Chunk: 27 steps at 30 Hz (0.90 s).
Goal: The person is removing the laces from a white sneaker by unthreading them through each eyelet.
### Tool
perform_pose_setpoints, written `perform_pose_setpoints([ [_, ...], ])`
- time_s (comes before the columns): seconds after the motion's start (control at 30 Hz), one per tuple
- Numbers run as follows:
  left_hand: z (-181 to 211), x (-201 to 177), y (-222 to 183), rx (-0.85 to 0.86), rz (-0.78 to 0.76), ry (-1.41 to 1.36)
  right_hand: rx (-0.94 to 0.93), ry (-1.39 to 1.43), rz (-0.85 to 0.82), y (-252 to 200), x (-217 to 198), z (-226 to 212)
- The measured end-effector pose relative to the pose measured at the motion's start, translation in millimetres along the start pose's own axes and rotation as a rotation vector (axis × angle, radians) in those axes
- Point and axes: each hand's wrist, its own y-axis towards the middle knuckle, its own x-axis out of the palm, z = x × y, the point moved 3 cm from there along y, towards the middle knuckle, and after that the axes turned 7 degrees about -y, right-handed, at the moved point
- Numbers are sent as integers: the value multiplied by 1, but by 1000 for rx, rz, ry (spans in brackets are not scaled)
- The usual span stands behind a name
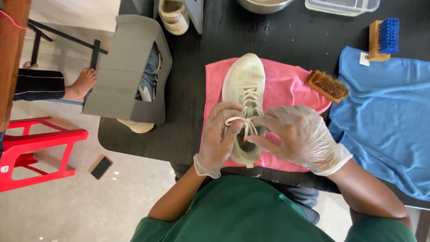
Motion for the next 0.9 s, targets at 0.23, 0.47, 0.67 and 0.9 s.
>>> perform_pose_setpoints([
  [0.23, -15, 0, 1, -3, -20, -53, 72, 248, -55, 0, 5, 11],
  [0.47, -16, -1, 1, 216, -43, 126, 482, 691, -387, -22, 7, 45],
  [0.67, -8, 0, 3, 216, -109, 234, 531, 1015, -456, -24, -22, 68],
  [0.9, 4, 7, 14, 326, -168, 290, 515, 1150, -286, -22, -32, 70],
])
